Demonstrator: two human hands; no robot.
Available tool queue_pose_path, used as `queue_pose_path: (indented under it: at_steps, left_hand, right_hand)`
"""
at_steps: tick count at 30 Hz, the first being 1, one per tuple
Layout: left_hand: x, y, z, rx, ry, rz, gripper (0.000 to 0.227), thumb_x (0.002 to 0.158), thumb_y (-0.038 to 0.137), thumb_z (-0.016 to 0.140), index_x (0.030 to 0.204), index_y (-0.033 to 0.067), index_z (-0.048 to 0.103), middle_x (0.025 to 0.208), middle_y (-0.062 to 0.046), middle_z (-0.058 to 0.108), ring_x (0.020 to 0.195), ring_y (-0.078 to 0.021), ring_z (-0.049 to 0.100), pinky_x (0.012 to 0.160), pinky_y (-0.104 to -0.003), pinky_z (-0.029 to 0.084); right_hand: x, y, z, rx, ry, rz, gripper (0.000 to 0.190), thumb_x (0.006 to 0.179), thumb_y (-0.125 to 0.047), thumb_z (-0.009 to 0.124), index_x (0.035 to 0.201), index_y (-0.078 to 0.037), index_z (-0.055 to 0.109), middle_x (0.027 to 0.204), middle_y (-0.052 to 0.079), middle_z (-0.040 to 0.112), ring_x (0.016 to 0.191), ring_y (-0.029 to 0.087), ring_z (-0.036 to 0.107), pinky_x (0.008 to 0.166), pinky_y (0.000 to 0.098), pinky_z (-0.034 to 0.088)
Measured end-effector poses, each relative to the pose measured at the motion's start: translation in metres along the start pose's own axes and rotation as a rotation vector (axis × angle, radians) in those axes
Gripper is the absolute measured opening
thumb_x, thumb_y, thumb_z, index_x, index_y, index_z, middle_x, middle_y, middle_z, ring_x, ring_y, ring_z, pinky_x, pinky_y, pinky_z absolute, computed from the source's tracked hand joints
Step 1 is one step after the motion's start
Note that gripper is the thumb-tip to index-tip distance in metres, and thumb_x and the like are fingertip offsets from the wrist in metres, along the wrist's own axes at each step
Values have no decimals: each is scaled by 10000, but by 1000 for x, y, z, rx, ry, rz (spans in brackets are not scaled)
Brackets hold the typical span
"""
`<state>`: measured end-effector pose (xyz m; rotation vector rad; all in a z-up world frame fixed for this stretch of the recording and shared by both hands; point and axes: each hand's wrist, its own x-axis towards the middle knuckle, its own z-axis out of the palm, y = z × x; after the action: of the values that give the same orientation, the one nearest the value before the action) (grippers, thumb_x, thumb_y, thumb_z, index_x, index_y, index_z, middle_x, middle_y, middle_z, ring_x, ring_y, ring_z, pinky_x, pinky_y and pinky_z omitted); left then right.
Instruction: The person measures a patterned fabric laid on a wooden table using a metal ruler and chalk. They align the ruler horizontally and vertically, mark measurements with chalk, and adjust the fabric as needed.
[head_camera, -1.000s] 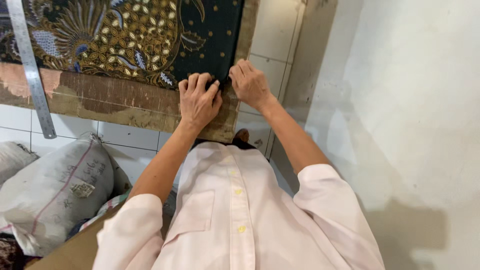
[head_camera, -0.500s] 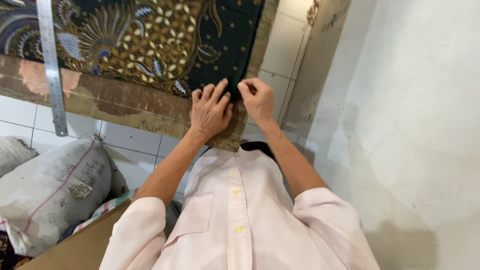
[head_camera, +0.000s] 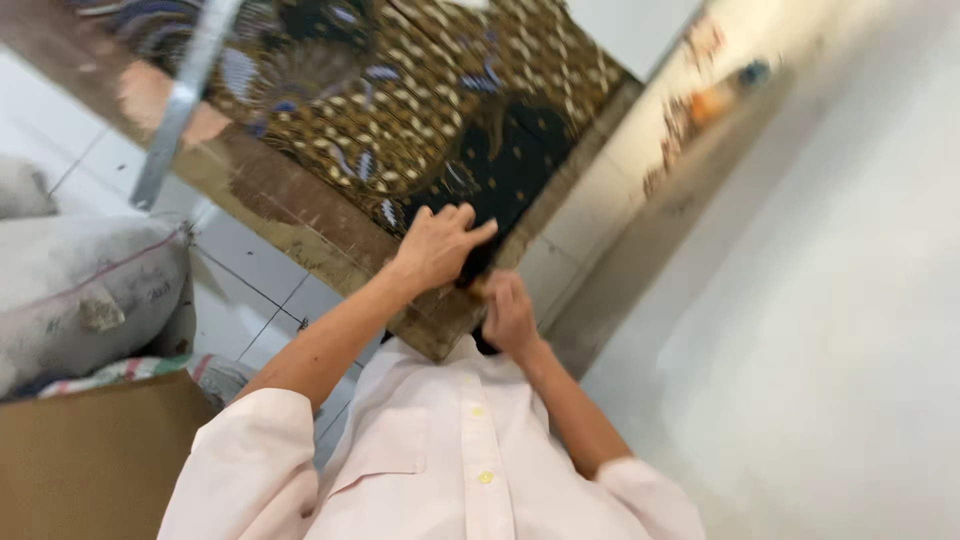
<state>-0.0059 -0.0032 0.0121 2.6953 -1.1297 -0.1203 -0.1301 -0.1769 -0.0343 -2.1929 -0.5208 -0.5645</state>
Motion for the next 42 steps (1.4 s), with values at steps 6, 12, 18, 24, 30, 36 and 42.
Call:
queue_pose_path:
  at_steps: [6,12,18,24,30,36,42]
  left_hand:
    - [-1,38,-29,-421,17,-297,386,973,133,621,1347,217,661,1126,-102,650,863,-252,651,793,-434,493]
    - [-3,105,-30,-1306,589,-451,194,955,85,682,1132,30,740,882,-79,730,734,-100,661,651,-293,571]
    - [-13,90,-31,-1350,804,-768,126,956,126,715,949,0,710,811,-80,725,683,-107,648,602,-278,549]
    - [-16,94,-14,-2046,873,-759,117,956,134,685,992,24,703,921,-51,730,807,-115,700,735,-275,598]
    - [-19,79,-10,-2076,961,-722,93,957,76,693,968,-16,677,901,-87,718,787,-154,696,746,-320,611]
    - [-10,86,-27,-1996,887,-739,243,936,67,678,1143,30,557,905,-53,707,795,-138,702,736,-305,608]
    - [66,124,-26,-1813,917,-877,223,978,124,650,1165,30,571,848,-117,735,729,-158,709,675,-312,615]
  right_hand:
    - [21,1,-47,371,76,437,76,982,-69,635,1021,-4,637,856,110,678,700,182,640,642,315,541]
    - [83,21,-66,1081,23,932,175,1029,-89,578,1076,55,665,881,100,686,709,146,629,625,303,539]
    - [106,-18,-55,952,-165,715,210,952,-51,587,1105,19,712,988,81,721,817,140,697,716,277,589]
    - [124,-26,-52,366,-71,114,138,945,2,673,1067,-7,737,1057,78,690,940,181,647,781,284,548]
    - [122,-33,-47,512,-225,340,237,922,0,675,1149,0,743,1069,74,684,919,146,668,757,272,572]
    - [144,16,-60,851,-489,521,214,912,33,691,1115,49,757,1007,66,682,888,130,673,765,279,574]
    - [171,110,-118,716,-558,602,146,968,-108,666,931,10,743,748,67,711,663,140,663,627,317,591]
